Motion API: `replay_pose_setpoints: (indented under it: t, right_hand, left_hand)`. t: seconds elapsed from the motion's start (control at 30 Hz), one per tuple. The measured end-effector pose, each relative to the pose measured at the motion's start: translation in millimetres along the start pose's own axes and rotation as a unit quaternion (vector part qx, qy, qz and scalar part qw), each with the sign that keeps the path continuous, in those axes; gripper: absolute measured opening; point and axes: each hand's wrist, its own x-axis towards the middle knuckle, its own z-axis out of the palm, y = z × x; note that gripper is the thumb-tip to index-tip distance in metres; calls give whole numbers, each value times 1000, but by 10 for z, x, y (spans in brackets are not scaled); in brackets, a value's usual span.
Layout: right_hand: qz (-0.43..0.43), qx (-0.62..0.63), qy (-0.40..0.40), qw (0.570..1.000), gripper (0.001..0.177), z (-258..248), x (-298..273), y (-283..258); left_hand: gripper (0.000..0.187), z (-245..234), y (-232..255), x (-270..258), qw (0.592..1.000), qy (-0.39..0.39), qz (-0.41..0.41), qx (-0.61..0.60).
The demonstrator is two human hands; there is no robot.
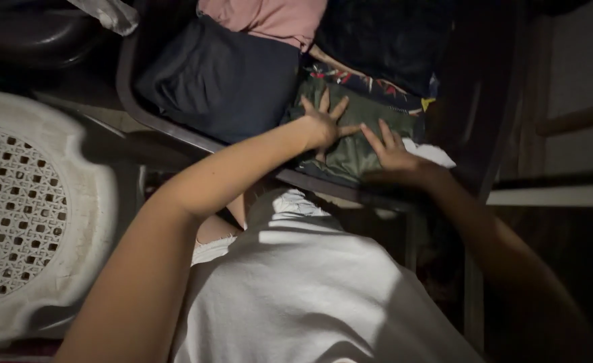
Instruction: The person sits on a stool and sorts through a pile of clothes on a chair, placing them one by one into a large storage bin on the floor.
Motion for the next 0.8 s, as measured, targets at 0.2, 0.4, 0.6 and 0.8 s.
replay_pose_setpoints:
  t: [0.2, 0.4, 0.6, 0.8]
  right_hand:
    - [-63, -178, 41, 981, 99, 279, 424, 184]
    - [17, -101, 34, 994, 114, 287, 487, 212]
    - [-64, -70, 19, 995, 78, -507, 278, -32]
    - [-168, 23, 223, 960, 43, -1222, 310, -1280]
  left_hand:
    - [99, 263, -34, 209, 999, 48, 7, -21]
    - [93, 176, -119, 37, 997, 68, 25, -34]
    - [71, 30, -447, -490, 951, 248, 160, -93]
    - [41, 86, -1383, -1544, 802, 557, 66, -205]
